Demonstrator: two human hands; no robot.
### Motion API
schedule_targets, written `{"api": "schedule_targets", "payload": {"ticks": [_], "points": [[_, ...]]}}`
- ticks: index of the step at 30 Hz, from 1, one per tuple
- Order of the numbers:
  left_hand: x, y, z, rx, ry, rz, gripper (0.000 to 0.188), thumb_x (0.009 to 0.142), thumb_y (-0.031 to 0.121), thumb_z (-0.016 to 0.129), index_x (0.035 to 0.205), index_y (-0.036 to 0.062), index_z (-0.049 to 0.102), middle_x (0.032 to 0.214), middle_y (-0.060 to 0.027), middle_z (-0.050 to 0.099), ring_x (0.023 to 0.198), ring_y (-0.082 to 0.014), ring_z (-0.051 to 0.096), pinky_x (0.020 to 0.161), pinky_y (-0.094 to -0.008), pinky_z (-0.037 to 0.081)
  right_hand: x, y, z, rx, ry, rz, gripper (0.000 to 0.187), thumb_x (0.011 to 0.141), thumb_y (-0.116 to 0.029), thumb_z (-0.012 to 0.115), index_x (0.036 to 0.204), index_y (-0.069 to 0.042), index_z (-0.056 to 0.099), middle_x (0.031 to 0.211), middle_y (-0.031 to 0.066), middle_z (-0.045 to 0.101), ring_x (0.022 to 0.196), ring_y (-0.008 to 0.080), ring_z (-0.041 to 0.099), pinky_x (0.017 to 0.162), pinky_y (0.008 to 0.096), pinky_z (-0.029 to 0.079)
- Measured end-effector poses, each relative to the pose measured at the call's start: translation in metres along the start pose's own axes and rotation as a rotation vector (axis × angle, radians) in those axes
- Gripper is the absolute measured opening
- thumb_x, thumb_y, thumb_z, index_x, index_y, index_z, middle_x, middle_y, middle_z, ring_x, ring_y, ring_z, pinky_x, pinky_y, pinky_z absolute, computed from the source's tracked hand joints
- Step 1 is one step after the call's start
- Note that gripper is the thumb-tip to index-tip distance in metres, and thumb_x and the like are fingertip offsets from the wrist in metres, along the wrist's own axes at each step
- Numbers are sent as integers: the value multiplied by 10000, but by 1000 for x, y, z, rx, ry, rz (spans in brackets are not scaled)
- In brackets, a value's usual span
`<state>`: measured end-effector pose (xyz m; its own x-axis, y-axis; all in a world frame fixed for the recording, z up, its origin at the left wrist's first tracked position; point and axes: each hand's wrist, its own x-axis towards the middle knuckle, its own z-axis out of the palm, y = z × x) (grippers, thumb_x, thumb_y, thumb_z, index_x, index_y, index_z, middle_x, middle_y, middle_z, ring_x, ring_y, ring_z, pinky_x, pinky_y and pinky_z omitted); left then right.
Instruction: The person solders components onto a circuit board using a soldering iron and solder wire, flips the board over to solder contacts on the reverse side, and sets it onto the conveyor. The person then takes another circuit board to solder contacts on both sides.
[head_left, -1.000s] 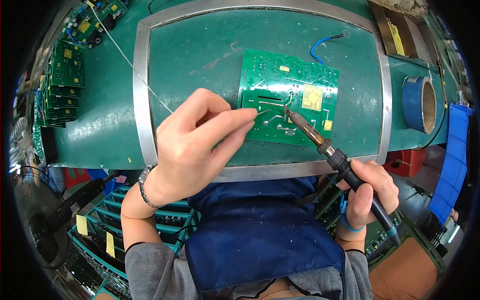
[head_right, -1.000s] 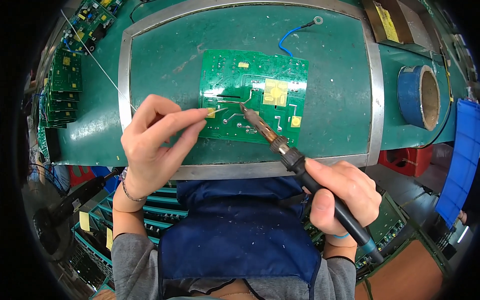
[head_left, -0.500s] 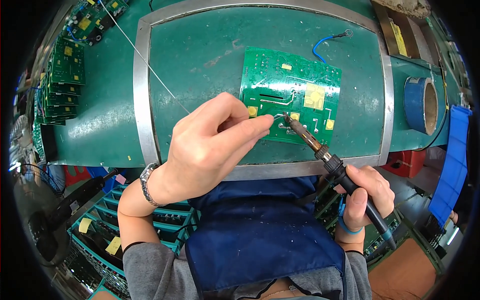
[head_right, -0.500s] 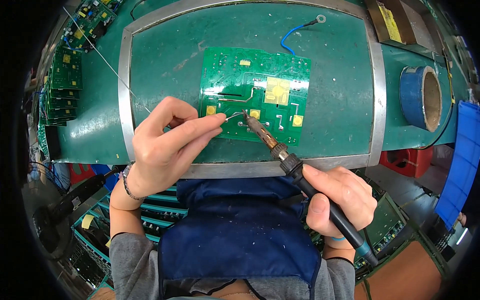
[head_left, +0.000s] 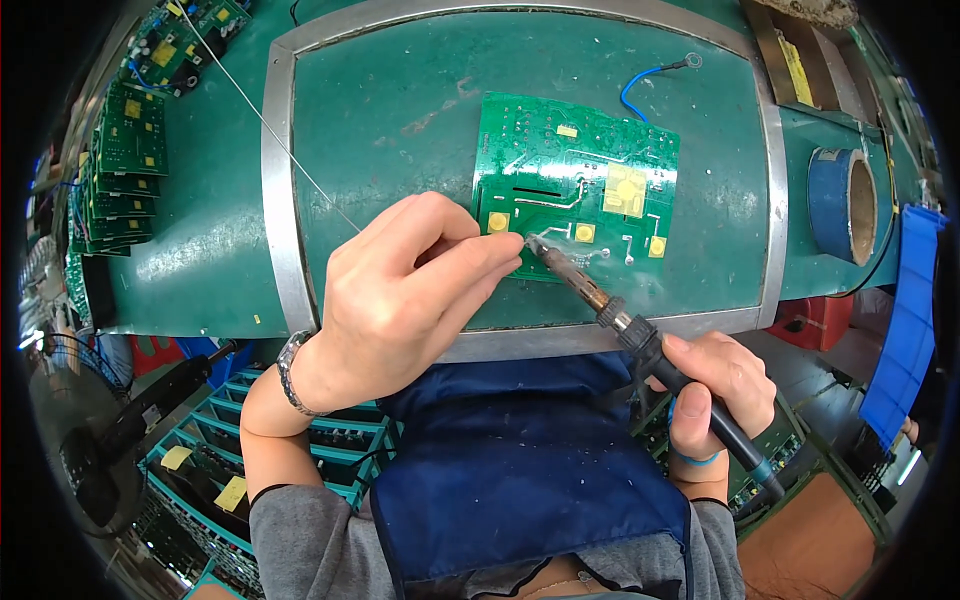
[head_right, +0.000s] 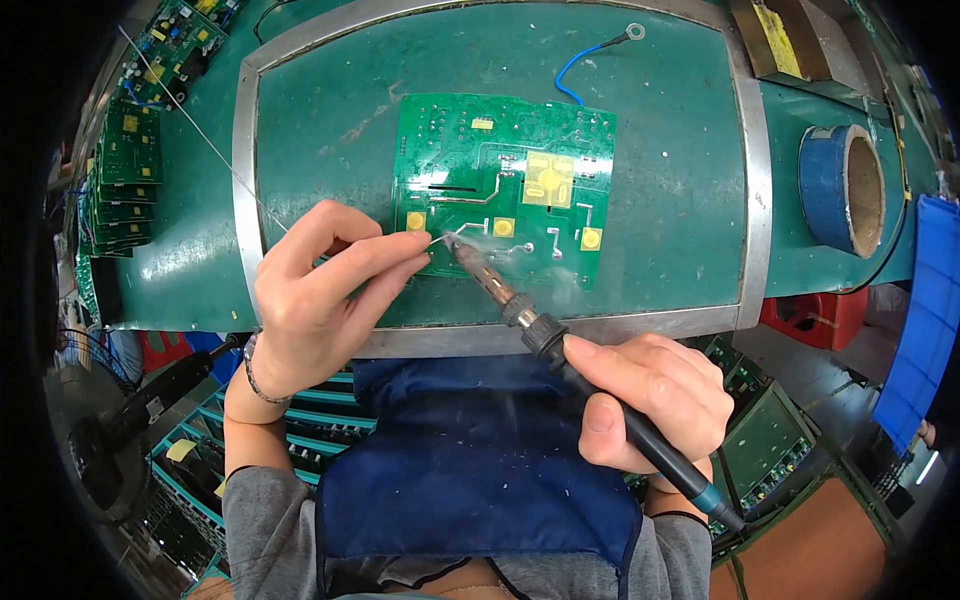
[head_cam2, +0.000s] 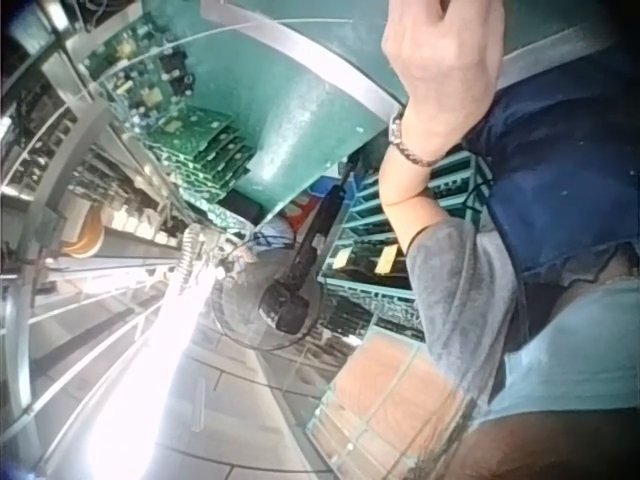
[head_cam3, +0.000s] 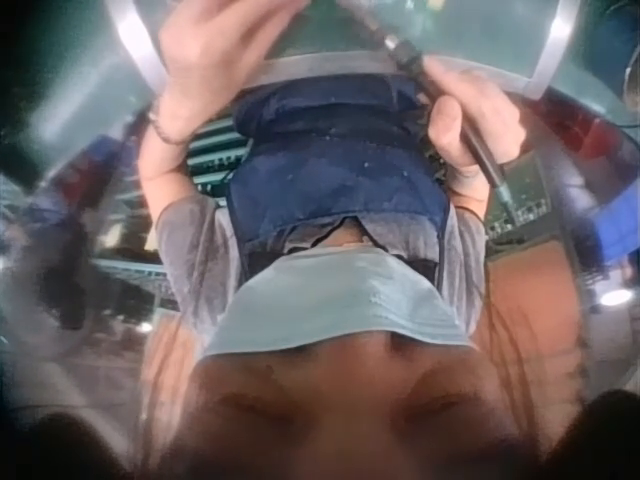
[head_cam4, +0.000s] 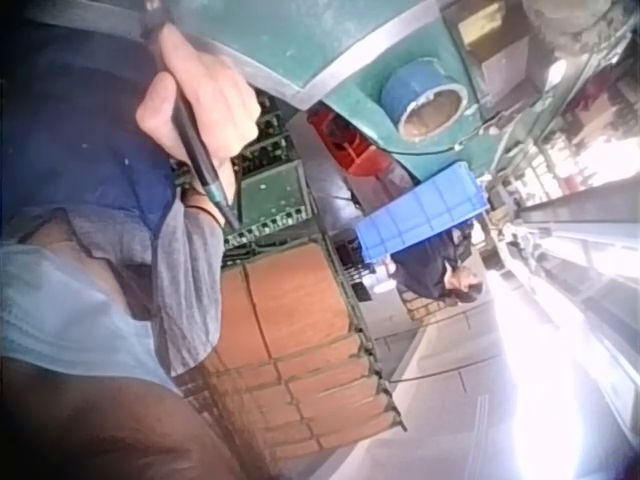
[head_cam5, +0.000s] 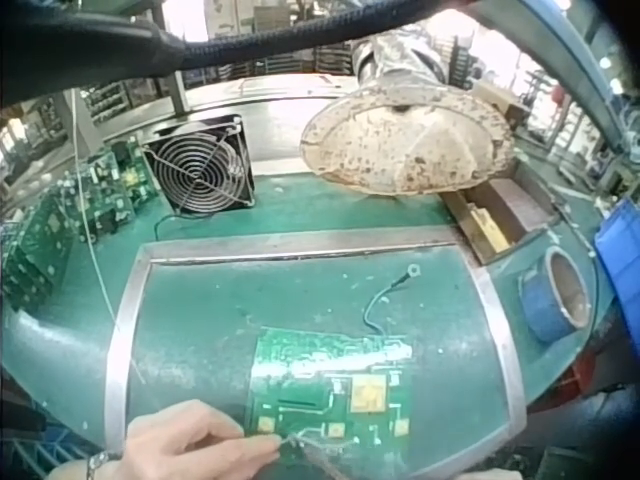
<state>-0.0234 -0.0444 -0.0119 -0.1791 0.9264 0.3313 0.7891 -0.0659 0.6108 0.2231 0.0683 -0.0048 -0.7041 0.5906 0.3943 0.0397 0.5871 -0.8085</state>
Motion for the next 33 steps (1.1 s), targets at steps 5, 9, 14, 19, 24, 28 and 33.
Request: {"api": "schedule_targets", "payload": {"ticks": [5, 9, 14, 19, 24, 28, 33], "points": [[4, 0, -6, 95, -3, 71, 217, 693, 28, 803, 895, 47, 725, 743, -41, 555, 617, -194, 543, 513, -314, 437, 1, 0, -1, -4, -30, -3, 235, 867, -145, 663, 979, 58, 705, 695, 121, 677, 532, 218, 640, 492, 306, 519], [1, -2, -2, 85, 5, 77, 214, 692, 32, 803, 890, 47, 725, 736, -38, 551, 614, -187, 548, 506, -310, 437, 1, 0, 0, 9, -23, 0, 236, 868, -145, 667, 984, 57, 704, 701, 125, 678, 533, 222, 642, 495, 307, 522], [-1, -2, -1, 45, -30, 41, 257, 705, -9, 817, 948, 54, 763, 761, -42, 546, 604, -144, 537, 513, -276, 418, 1, -1, -2, -15, -52, -18, 243, 867, -129, 665, 1016, 59, 698, 706, 131, 679, 533, 226, 642, 496, 308, 529], [1, -1, -4, 33, 40, -6, 236, 702, -11, 799, 923, 51, 745, 758, -42, 555, 605, -154, 554, 512, -282, 437, 2, -4, -7, 1, -88, -49, 243, 853, -108, 686, 1031, 58, 700, 719, 131, 679, 542, 227, 644, 508, 306, 537], [0, 1, -8, 12, 68, -80, 244, 710, -37, 789, 931, 63, 764, 774, -40, 570, 607, -137, 543, 525, -269, 425, 18, -19, -5, -84, -231, -135, 315, 797, -30, 726, 1100, 55, 698, 848, 135, 689, 635, 221, 671, 551, 302, 564], [0, 1, -12, 92, 34, 14, 247, 707, -32, 793, 934, 62, 762, 757, -37, 572, 604, -141, 546, 517, -269, 422, 20, -29, -16, -104, -256, -113, 289, 793, -5, 698, 1072, 68, 692, 828, 143, 686, 626, 221, 668, 549, 294, 564], [-4, -2, -6, 39, -22, 12, 256, 707, -28, 798, 946, 55, 761, 753, -44, 571, 599, -150, 546, 510, -275, 419, 10, -18, -12, -125, -150, -110, 264, 811, -49, 675, 1053, 55, 697, 765, 131, 681, 580, 224, 657, 517, 298, 548]]}}
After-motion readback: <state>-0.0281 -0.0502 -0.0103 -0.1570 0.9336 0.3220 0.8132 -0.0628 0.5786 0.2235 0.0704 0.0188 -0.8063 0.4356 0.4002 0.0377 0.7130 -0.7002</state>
